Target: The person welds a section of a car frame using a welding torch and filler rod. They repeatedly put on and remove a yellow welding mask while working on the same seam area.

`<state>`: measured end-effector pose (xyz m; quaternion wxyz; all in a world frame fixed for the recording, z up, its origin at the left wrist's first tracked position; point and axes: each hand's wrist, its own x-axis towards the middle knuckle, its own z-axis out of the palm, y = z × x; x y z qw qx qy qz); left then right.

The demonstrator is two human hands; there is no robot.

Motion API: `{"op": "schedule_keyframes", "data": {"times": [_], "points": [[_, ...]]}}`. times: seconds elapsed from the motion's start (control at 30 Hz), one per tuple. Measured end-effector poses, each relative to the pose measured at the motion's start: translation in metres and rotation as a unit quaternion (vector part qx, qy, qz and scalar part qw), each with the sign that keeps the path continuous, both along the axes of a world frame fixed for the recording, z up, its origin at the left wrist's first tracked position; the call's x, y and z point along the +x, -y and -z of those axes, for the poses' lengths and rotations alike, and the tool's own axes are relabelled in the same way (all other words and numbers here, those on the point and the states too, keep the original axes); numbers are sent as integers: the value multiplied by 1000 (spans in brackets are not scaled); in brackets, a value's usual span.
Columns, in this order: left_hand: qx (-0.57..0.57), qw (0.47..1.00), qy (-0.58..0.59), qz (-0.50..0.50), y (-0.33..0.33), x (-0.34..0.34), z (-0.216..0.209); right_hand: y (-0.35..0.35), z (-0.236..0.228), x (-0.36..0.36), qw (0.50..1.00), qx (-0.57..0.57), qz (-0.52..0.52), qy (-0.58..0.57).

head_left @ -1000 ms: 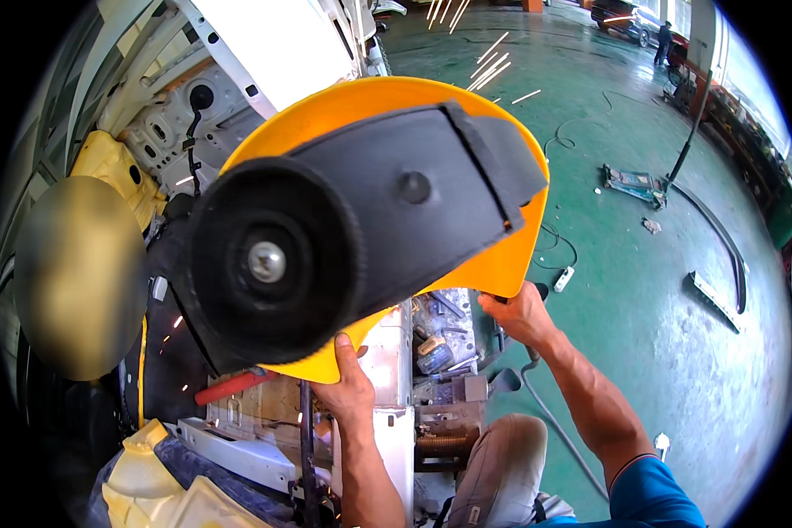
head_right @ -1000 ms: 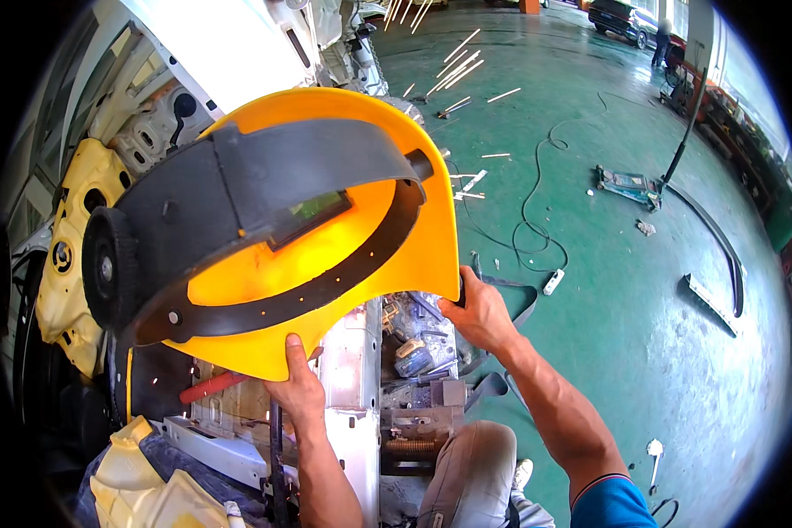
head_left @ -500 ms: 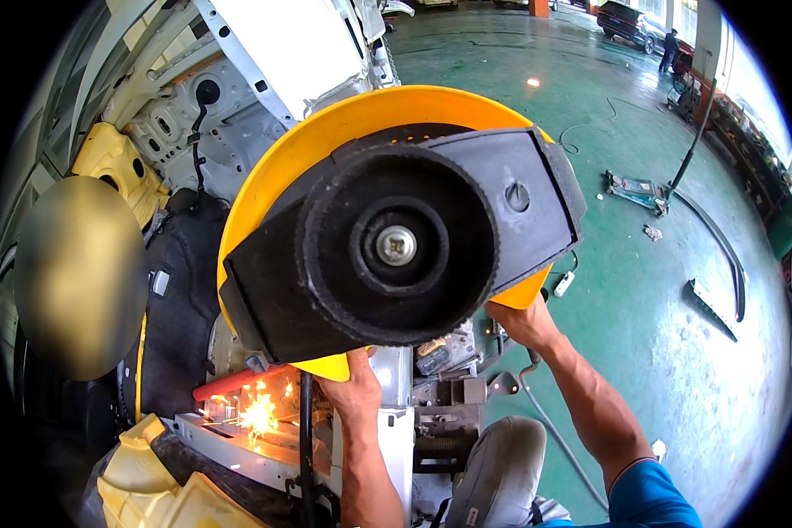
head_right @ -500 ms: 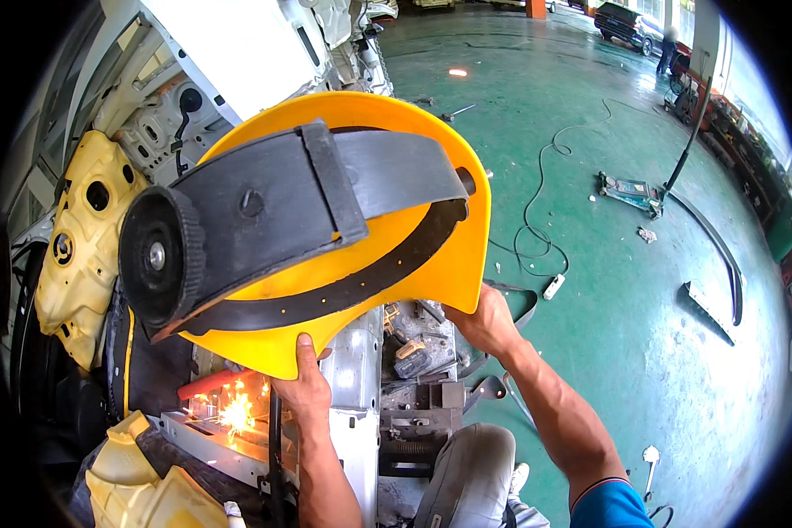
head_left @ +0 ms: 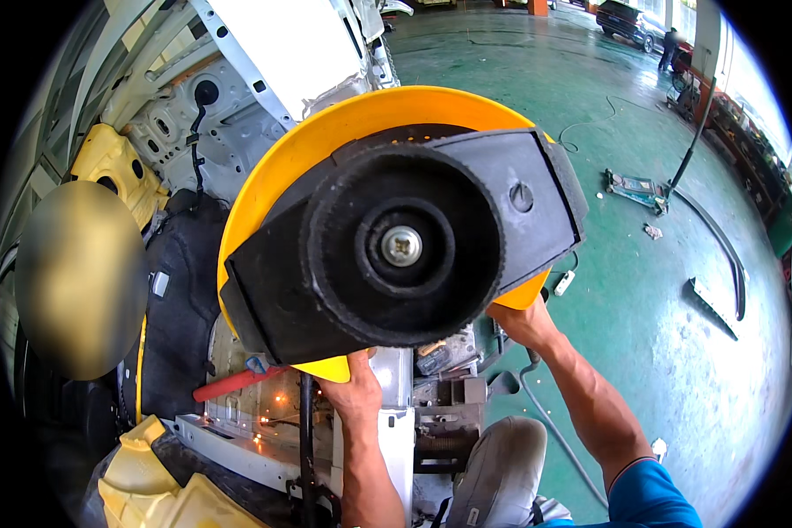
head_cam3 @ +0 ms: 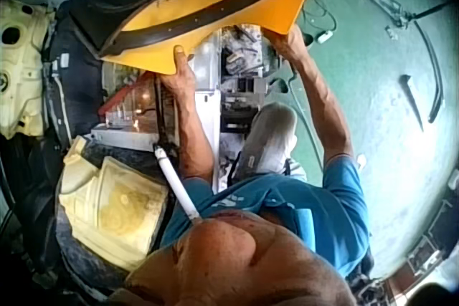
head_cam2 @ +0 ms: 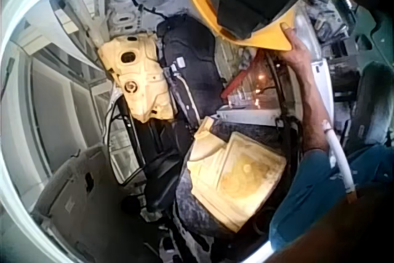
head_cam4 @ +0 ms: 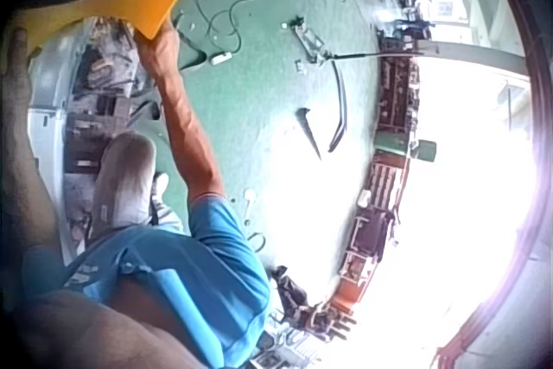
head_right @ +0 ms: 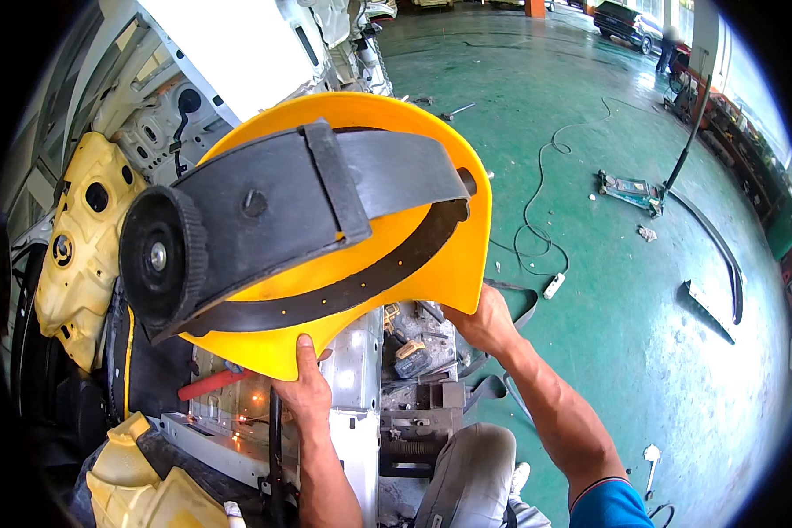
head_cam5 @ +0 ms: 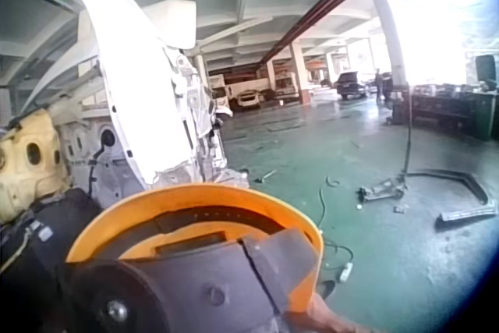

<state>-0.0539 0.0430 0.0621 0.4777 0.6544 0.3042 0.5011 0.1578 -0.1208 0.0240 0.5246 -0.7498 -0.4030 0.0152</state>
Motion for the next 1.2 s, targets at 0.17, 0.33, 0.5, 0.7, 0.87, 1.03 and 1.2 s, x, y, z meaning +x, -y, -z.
{"op": "schedule_keyframes", "data": {"times": [0.17, 0.33, 0.5, 0.7, 0.87, 1.03, 1.2], "points": [[-2, 1000, -9, 8, -3, -2, 1, 6, -10, -5, 997, -27, 17, -75], [-6, 1000, 0, 12, -2, -2, -1, 5, -8, -3, 998, -29, 8, -62], [-7, 1000, -9, 5, 0, -1, -2, 3, -3, 1, 1000, -21, 0, -19], [-10, 1000, -10, 14, 2, -1, -6, -1, 7, 5, 1000, 1, -4, 19], [-9, 1000, 11, 15, 0, 0, -2, 0, 3, 4, 1000, -15, -6, 3], [-5, 1000, -14, 16, 0, -2, -4, 6, -2, 0, 1000, -18, 0, -21], [-13, 999, -23, 21, -1, -3, -3, 4, 3, 4, 1000, -18, -5, 18]]}}
